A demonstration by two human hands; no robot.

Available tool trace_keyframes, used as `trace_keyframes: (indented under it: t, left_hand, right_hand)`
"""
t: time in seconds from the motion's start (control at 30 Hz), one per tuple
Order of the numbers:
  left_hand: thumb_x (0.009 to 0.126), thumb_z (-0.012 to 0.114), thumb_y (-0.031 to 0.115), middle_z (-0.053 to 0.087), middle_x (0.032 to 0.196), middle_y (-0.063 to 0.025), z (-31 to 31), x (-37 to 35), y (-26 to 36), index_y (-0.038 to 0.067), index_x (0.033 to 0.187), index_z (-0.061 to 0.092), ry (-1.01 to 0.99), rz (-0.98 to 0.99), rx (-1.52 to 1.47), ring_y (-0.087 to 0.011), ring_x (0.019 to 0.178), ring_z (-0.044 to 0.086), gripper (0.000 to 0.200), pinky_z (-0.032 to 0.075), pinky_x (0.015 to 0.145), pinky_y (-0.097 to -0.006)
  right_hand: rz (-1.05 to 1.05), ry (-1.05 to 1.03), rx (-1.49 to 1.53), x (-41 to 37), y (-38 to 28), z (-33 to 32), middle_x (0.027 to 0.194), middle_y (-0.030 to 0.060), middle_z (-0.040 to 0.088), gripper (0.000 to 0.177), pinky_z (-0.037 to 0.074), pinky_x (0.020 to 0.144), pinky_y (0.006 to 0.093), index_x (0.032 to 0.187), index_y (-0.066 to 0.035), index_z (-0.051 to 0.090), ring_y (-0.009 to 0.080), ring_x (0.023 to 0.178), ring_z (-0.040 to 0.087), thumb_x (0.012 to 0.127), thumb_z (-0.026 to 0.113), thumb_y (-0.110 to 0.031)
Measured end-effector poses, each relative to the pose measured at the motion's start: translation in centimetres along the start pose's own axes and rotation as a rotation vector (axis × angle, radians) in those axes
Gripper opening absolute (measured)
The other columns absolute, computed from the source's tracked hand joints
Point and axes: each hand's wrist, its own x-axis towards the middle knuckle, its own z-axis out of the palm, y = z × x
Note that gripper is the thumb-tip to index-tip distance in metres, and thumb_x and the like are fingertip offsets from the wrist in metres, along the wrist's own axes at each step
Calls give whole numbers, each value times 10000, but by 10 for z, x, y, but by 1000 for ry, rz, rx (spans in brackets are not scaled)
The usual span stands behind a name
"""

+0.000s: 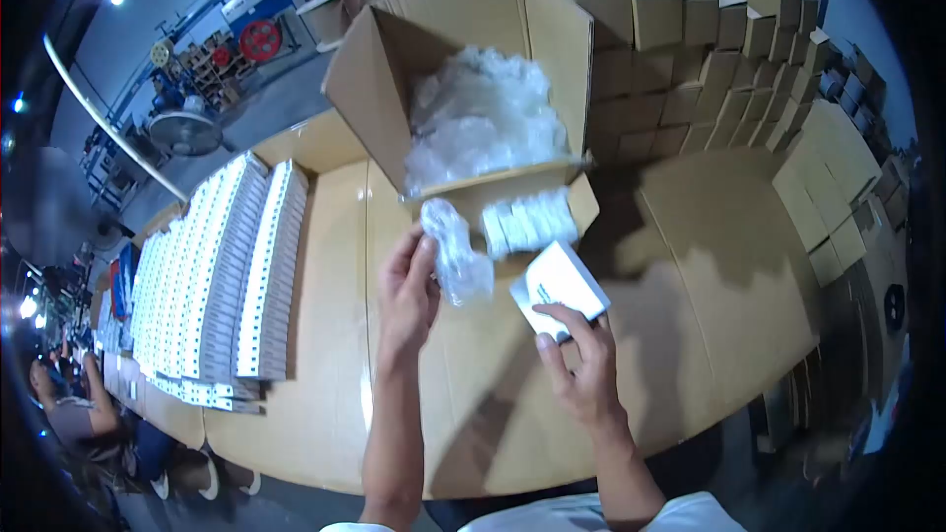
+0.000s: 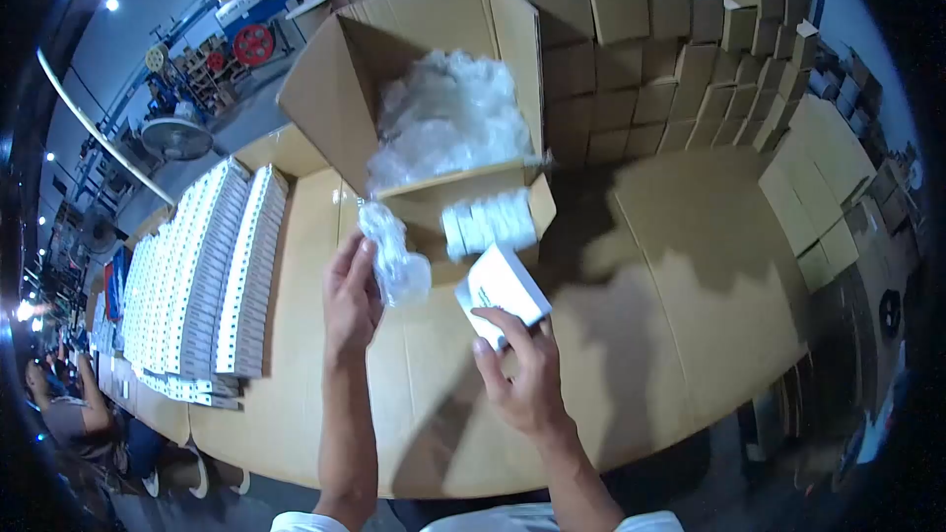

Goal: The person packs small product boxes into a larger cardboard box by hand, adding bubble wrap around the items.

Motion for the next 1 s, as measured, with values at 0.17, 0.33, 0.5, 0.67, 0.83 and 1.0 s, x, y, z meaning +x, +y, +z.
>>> trace_keyframes:
  t: [0.17, 0.33, 0.5, 0.67, 0.83, 1.0]
  left_hand:
    - [1049, 515, 107, 601, 1138, -44, 0, -89, -49, 6, 1271, 533, -80, -104, 32, -87, 1006, 568, 245, 474, 859, -238]
    - [1039, 500, 84, 557, 1135, -41, -15, -132, -87, 30, 1196, 537, -97, -187, -119, -101, 1038, 529, 170, 440, 907, -252]
    - [951, 660, 70, 559, 1121, -59, -22, -146, -114, 15, 1194, 542, -124, -82, 189, -115, 1051, 549, 276, 454, 902, -270]
    - [1005, 618, 129, 611, 834, 6, -38, -152, -140, -7, 990, 640, 55, -153, 297, -66, 785, 545, 139, 467, 699, -255]
    - [1083, 470, 260, 515, 769, 29, -42, -146, -139, 36, 869, 576, 224, -66, 267, -54, 701, 443, 327, 380, 615, -240]
    - [1037, 559, 198, 578, 830, 0, -49, -145, -136, 8, 967, 640, 63, -15, 227, -80, 770, 521, 219, 436, 683, -255]
  right_hand:
    - [108, -99, 31, -18, 2, 13, 1192, 198, 604, 436, 539, 744, 342, 1246, -20, 641, 301, 1030, 603, 871, 753, -212]
    - [202, -66, -26, -55, 26, 29, 1100, 221, 634, 421, 537, 790, 386, 1168, 59, 648, 325, 972, 643, 863, 761, -208]
    - [328, -85, -25, -78, 59, 36, 1041, 245, 640, 367, 544, 727, 391, 1139, 81, 658, 324, 883, 668, 886, 729, -176]
    - [218, -134, -135, -85, 90, 36, 937, 189, 641, 298, 514, 724, 368, 1078, 42, 674, 271, 831, 648, 973, 646, -235]
    - [272, -107, 16, -90, 105, 35, 787, 67, 519, 335, 412, 635, 315, 904, 10, 622, 155, 707, 485, 990, 641, -314]
    - [259, -121, 130, -92, 120, 34, 764, -1, 468, 338, 351, 583, 271, 827, -18, 573, 88, 669, 407, 970, 683, -304]
